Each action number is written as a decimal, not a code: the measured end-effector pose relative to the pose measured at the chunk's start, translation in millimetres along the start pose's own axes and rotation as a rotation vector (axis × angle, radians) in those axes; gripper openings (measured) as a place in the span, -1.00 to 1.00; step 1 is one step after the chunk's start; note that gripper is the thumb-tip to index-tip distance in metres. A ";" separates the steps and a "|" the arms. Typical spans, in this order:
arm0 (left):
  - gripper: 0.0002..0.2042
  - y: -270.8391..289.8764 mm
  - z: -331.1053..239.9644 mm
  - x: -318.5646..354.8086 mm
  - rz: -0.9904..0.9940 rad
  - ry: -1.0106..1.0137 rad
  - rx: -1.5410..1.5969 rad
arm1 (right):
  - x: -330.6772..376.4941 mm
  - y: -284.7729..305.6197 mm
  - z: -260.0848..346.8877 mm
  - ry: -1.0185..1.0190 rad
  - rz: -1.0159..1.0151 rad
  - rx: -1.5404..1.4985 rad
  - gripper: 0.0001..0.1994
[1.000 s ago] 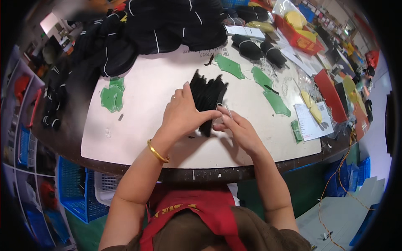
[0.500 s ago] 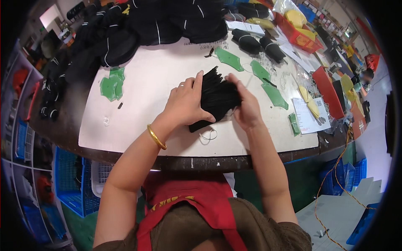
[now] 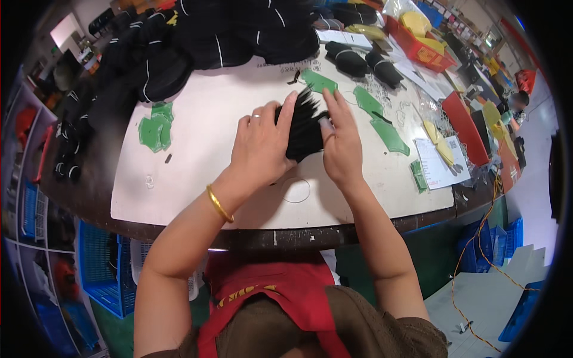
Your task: The recorder applies glue to green shoe components using a small tube and then bundles black components with a rubber band.
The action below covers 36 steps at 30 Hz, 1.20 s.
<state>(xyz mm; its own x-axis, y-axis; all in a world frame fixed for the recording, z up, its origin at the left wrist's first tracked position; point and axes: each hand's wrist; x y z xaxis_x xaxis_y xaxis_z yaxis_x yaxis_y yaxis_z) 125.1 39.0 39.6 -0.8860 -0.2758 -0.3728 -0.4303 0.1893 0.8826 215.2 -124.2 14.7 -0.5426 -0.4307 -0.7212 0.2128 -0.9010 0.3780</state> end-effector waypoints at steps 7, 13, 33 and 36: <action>0.38 -11.5 17.6 -19.8 0.305 0.132 0.007 | 4.6 4.9 -7.3 0.322 0.472 0.507 -0.53; 0.36 -11.5 22.4 -32.7 0.380 0.130 0.037 | -32.3 14.2 -55.5 -0.521 -0.127 -0.560 -0.49; 0.34 -0.5 43.0 -20.4 0.462 0.039 0.198 | -38.0 -47.4 -55.2 -0.719 -0.048 -0.894 -0.63; 0.39 0.9 34.0 -22.0 0.472 0.038 0.136 | -30.8 -53.3 -59.0 -0.671 -0.044 -0.864 -0.63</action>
<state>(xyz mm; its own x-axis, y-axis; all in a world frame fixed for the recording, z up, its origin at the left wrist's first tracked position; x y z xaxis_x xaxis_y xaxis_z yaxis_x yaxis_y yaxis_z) 138.3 77.3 38.9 -0.9838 -0.1643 0.0719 -0.0043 0.4226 0.9063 268.6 -65.9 -17.5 -0.8400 -0.5177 -0.1624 0.5387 -0.7596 -0.3644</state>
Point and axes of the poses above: each hand's wrist, its own x-axis away from the middle knuckle, its own y-axis out of the back of the hand, z = x × y, and after that the axes turned 15 degrees about y, right-handed
